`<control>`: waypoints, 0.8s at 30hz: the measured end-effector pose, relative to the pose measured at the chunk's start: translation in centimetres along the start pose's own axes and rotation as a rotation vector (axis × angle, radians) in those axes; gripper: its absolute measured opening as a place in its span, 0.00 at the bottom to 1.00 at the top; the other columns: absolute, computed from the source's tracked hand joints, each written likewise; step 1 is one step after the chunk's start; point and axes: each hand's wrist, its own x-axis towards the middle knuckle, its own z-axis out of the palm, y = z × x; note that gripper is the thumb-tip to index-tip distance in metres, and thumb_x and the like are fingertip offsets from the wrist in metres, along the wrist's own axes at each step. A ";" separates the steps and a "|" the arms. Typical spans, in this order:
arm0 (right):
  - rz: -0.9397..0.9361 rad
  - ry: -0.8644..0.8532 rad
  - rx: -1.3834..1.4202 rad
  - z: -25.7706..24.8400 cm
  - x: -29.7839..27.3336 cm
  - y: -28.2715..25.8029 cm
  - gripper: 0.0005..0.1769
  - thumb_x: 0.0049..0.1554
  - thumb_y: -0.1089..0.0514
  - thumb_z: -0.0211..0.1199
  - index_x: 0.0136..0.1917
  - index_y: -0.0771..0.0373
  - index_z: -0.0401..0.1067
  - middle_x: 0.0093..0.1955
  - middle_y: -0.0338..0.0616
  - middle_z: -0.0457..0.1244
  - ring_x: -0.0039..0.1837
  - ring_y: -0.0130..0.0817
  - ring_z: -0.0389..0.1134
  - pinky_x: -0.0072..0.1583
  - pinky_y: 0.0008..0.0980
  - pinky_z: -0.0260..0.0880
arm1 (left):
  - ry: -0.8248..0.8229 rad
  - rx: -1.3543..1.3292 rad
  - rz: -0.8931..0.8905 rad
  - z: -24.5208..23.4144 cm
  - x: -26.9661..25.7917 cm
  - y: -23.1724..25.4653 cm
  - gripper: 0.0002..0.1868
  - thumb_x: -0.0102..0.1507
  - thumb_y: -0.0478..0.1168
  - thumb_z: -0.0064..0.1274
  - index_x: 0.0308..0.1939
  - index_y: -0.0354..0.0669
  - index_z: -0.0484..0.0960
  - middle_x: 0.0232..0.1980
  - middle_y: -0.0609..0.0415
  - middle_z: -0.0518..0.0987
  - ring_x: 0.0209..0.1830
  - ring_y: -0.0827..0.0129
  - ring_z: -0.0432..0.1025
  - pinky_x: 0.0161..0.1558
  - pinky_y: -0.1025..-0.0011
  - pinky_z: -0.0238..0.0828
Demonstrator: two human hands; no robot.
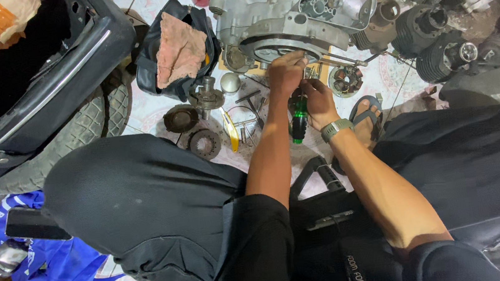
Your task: The person uses a screwdriver to tighten screws on a disassembled engine casing resting on a cardboard box. They switch between a yellow-handled and a green-handled screwdriver to secure the casing components.
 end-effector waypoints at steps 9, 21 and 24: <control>-0.046 -0.021 -0.095 0.3 -0.5 -0.4 0.13 0.59 0.59 0.52 0.52 0.73 0.66 0.37 0.49 0.58 0.42 0.38 0.67 0.44 0.36 0.72 | 0.015 -0.001 -0.016 1.2 0.3 -2.1 0.13 0.49 0.50 0.61 0.37 0.61 0.85 0.33 0.63 0.83 0.41 0.70 0.77 0.51 0.71 0.72; -0.047 -0.037 -0.044 -1.1 1.4 1.2 0.13 0.61 0.60 0.50 0.53 0.74 0.64 0.37 0.51 0.59 0.41 0.39 0.67 0.45 0.37 0.73 | 0.079 0.044 0.187 1.8 0.8 -2.7 0.08 0.49 0.47 0.60 0.32 0.60 0.85 0.32 0.64 0.83 0.37 0.69 0.77 0.45 0.72 0.74; -0.046 -0.038 -0.083 -1.1 1.0 0.8 0.13 0.61 0.60 0.49 0.53 0.74 0.64 0.37 0.53 0.61 0.42 0.42 0.68 0.45 0.39 0.74 | 0.109 0.255 0.338 2.4 1.3 -3.9 0.07 0.49 0.49 0.61 0.31 0.63 0.85 0.33 0.68 0.83 0.35 0.73 0.78 0.42 0.75 0.74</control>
